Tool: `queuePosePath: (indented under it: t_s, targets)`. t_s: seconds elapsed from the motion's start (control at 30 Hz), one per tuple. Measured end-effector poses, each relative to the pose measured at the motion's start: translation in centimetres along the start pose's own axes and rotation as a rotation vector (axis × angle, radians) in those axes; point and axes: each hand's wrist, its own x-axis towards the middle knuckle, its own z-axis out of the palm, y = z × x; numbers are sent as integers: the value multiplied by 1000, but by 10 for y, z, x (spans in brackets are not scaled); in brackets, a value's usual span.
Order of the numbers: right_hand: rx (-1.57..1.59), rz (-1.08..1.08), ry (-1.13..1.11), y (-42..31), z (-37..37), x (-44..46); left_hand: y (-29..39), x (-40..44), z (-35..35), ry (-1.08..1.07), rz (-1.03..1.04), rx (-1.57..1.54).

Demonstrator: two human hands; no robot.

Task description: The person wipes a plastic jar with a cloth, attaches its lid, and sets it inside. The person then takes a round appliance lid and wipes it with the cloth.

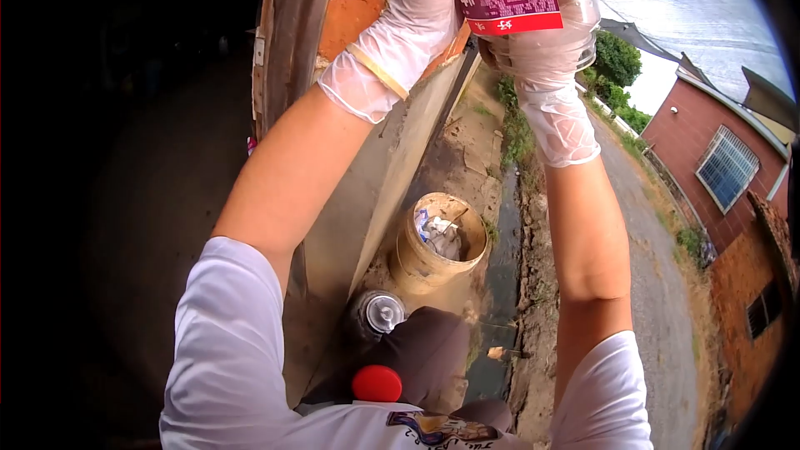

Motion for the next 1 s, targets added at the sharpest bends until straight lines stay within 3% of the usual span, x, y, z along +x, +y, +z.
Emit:
queuePosePath:
  t_s: [0.03, 0.07, 0.17, 0.37, 0.7, 0.83, 1.0]
  targets:
    - [-5, 4, 4, 1, 1, -1, 1, -3, 4, -14, -56, -58]
    - [-12, 5, 6, 2, 1, -2, 2, -7, 10, 168, -134, -104]
    - [-22, 21, 23, 5, 2, -6, 12, -12, 22, 247, -216, -135]
    - [-27, 73, 90, 8, 5, -15, -2, -6, 6, 118, -29, 184]
    - [42, 103, 123, 7, -18, -17, -3, -8, 22, 166, -7, 140]
    - [-98, 74, 29, 19, -20, -25, -3, -6, 21, 188, 1, 108]
    - [-567, -129, -236, 51, -25, -32, -3, -7, 21, 193, -9, 89]
